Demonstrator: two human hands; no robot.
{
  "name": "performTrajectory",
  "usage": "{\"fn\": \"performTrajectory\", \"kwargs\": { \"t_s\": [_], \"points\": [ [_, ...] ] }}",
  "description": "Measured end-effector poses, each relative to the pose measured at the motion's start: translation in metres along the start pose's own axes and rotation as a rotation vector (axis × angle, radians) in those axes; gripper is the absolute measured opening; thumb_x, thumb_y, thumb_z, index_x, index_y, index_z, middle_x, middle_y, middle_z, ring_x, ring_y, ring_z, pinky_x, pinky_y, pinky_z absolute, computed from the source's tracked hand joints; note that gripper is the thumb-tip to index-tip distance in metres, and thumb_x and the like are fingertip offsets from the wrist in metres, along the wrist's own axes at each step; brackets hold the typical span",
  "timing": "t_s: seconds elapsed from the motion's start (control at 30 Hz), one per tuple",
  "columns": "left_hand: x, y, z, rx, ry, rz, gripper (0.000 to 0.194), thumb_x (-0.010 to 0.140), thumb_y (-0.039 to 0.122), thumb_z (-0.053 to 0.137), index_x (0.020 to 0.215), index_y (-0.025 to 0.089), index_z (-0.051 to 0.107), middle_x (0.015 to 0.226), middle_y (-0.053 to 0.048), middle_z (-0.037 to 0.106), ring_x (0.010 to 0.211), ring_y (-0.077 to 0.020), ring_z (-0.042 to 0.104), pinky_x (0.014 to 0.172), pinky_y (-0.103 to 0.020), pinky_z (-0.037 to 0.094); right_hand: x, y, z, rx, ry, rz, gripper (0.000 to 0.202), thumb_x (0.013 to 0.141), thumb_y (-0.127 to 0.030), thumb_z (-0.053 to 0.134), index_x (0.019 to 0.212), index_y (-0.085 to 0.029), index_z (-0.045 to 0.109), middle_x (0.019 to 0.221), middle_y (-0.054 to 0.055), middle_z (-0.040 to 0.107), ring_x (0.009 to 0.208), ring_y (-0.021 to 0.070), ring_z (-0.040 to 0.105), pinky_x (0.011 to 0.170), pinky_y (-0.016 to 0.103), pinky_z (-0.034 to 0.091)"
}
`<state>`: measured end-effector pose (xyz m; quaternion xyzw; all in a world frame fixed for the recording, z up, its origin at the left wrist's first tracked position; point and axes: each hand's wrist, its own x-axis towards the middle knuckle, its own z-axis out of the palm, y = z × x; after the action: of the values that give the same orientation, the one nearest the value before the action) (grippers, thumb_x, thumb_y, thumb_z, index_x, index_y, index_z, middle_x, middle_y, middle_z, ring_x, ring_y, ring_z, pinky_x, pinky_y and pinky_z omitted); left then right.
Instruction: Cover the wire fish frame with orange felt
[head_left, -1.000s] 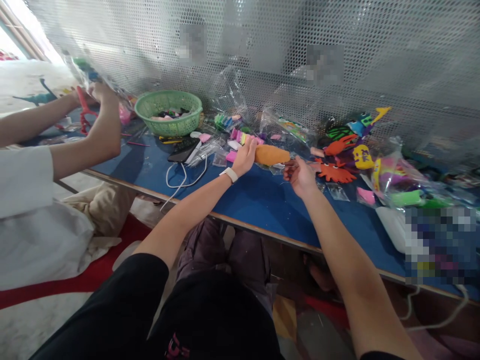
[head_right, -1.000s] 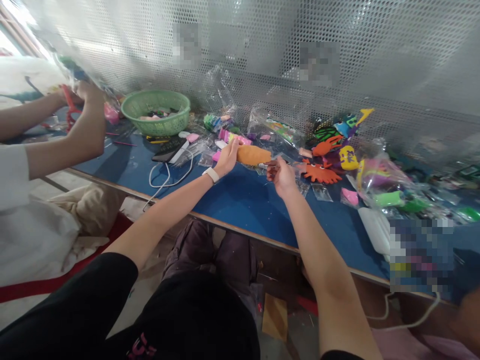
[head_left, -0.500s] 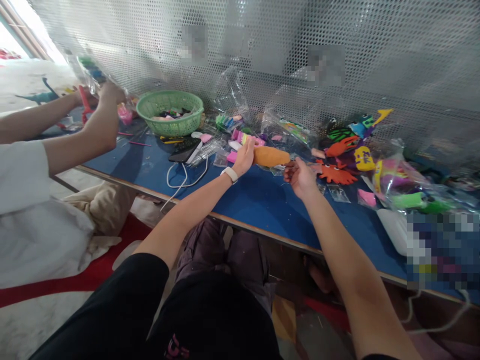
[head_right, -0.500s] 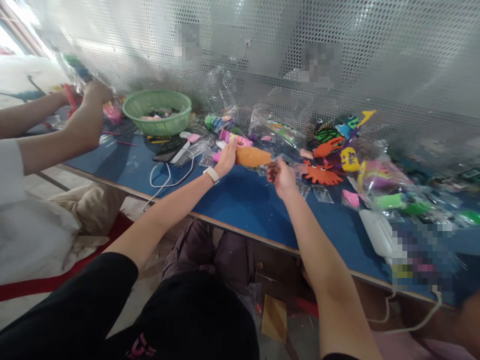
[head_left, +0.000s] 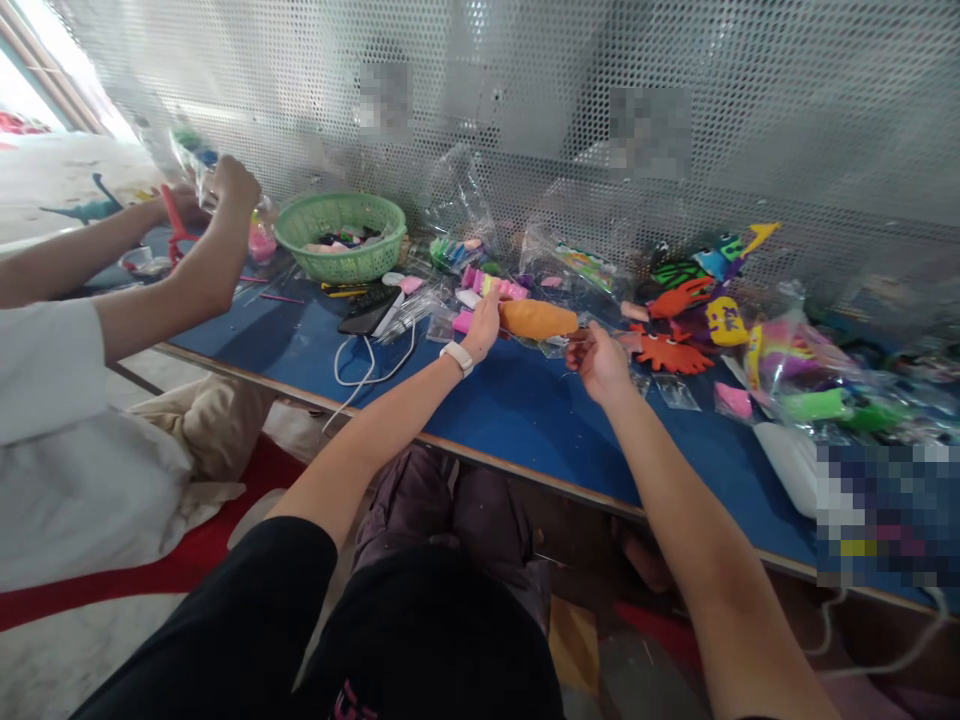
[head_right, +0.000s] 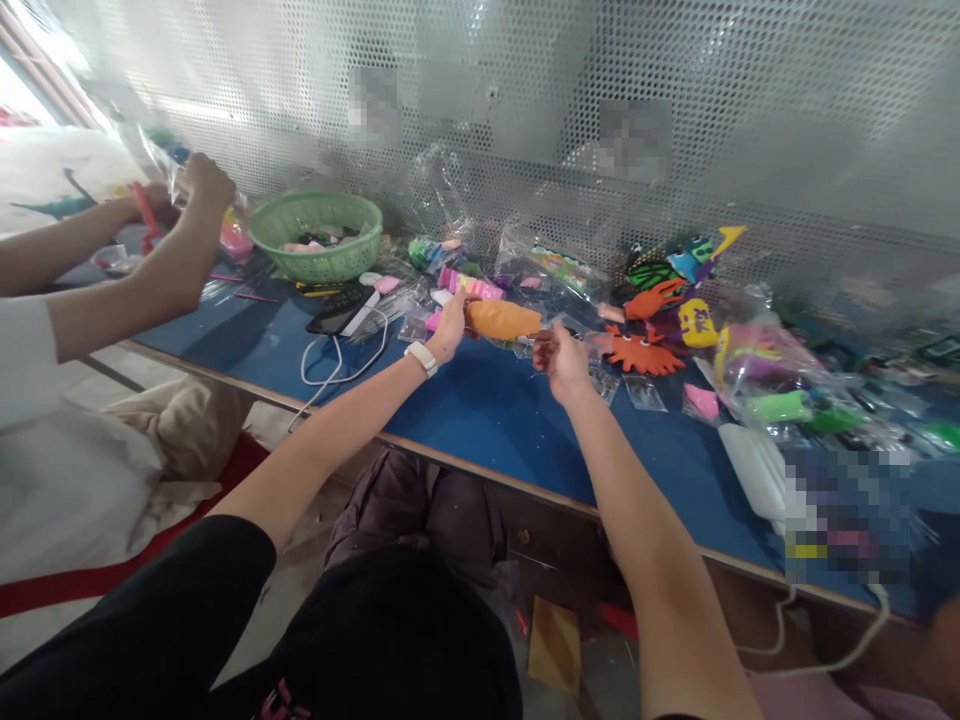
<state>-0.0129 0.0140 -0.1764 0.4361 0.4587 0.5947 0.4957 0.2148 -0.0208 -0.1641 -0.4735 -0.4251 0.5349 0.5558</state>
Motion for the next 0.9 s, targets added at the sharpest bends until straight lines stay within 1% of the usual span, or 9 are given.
{"fn": "performTrajectory", "kwargs": {
  "t_s": [0.13, 0.2, 0.27, 0.37, 0.43, 0.5, 0.63, 0.77, 0.9],
  "points": [
    [0.003, -0.001, 0.003, -0.063, 0.012, -0.022, 0.073, 0.12, 0.08, 0.034, 0.118, 0.02, 0.076, 0.12, -0.017, 0.077, 0.092, -0.0271, 0.078, 0.089, -0.048, 0.071, 0.0, 0.0, 0.0, -0.015, 0.009, -0.012, 0.064, 0.098, -0.083, 0.083, 0.079, -0.024, 0.07, 0.067, 0.0, 0.058, 0.053, 0.0154, 0.051, 0.046, 0.029, 0.034],
    [0.004, -0.001, 0.005, -0.089, 0.003, -0.02, 0.076, 0.118, 0.084, 0.034, 0.118, 0.02, 0.075, 0.121, -0.017, 0.076, 0.096, -0.0295, 0.08, 0.09, -0.048, 0.07, 0.0, 0.0, -0.002, -0.015, 0.015, -0.018, 0.063, 0.098, -0.083, 0.083, 0.08, -0.024, 0.069, 0.066, -0.001, 0.057, 0.053, 0.0149, 0.051, 0.046, 0.029, 0.034],
    [0.005, -0.002, 0.006, -0.097, -0.013, -0.01, 0.082, 0.114, 0.092, 0.033, 0.119, 0.02, 0.074, 0.116, -0.017, 0.075, 0.095, -0.0303, 0.08, 0.09, -0.048, 0.069, 0.001, -0.001, -0.004, -0.002, 0.028, -0.028, 0.061, 0.099, -0.081, 0.083, 0.081, -0.024, 0.07, 0.066, -0.001, 0.057, 0.053, 0.014, 0.051, 0.046, 0.028, 0.035],
    [0.006, -0.004, 0.006, -0.107, -0.036, -0.001, 0.089, 0.11, 0.098, 0.031, 0.12, 0.021, 0.073, 0.107, -0.015, 0.073, 0.089, -0.0308, 0.08, 0.09, -0.051, 0.068, 0.001, -0.003, -0.006, 0.024, 0.046, -0.024, 0.056, 0.104, -0.074, 0.079, 0.083, -0.022, 0.072, 0.065, -0.001, 0.058, 0.052, 0.013, 0.051, 0.045, 0.026, 0.035],
    [0.006, -0.004, 0.006, -0.114, -0.049, -0.007, 0.089, 0.109, 0.099, 0.033, 0.118, 0.02, 0.073, 0.104, -0.015, 0.073, 0.089, -0.0318, 0.081, 0.091, -0.052, 0.068, 0.002, -0.003, -0.006, 0.037, 0.047, -0.012, 0.053, 0.108, -0.068, 0.076, 0.083, -0.021, 0.073, 0.065, -0.001, 0.059, 0.051, 0.0123, 0.05, 0.045, 0.025, 0.035],
    [0.007, -0.003, 0.005, -0.121, -0.054, -0.01, 0.084, 0.111, 0.096, 0.037, 0.117, 0.02, 0.072, 0.103, -0.015, 0.073, 0.091, -0.0329, 0.082, 0.093, -0.053, 0.068, 0.002, -0.003, -0.006, 0.038, 0.048, -0.013, 0.052, 0.109, -0.067, 0.076, 0.083, -0.021, 0.073, 0.065, -0.001, 0.058, 0.051, 0.012, 0.05, 0.045, 0.025, 0.035],
    [0.006, -0.002, 0.003, -0.156, -0.069, -0.023, 0.062, 0.117, 0.079, 0.049, 0.116, 0.022, 0.072, 0.107, -0.014, 0.075, 0.101, -0.0348, 0.084, 0.098, -0.055, 0.069, 0.003, -0.002, -0.004, 0.03, 0.055, -0.03, 0.057, 0.105, -0.074, 0.08, 0.082, -0.023, 0.071, 0.065, -0.002, 0.057, 0.051, 0.0124, 0.05, 0.044, 0.026, 0.035],
    [0.005, -0.001, 0.0, -0.25, -0.146, -0.03, 0.049, 0.116, 0.072, 0.063, 0.111, 0.024, 0.07, 0.112, -0.012, 0.078, 0.111, -0.0332, 0.083, 0.108, -0.056, 0.069, 0.006, -0.001, -0.004, 0.074, 0.044, -0.04, 0.061, 0.104, -0.08, 0.079, 0.083, -0.023, 0.071, 0.067, -0.002, 0.057, 0.052, 0.0121, 0.05, 0.045, 0.026, 0.035],
    [0.007, 0.0, -0.003, -0.297, -0.195, -0.004, 0.035, 0.119, 0.06, 0.067, 0.118, 0.025, 0.071, 0.115, -0.011, 0.081, 0.108, -0.0281, 0.083, 0.102, -0.05, 0.069, 0.011, 0.002, -0.006, 0.1, 0.025, -0.052, 0.061, 0.104, -0.082, 0.078, 0.086, -0.024, 0.071, 0.07, -0.001, 0.057, 0.053, 0.0123, 0.05, 0.048, 0.028, 0.033]
  ]
}}
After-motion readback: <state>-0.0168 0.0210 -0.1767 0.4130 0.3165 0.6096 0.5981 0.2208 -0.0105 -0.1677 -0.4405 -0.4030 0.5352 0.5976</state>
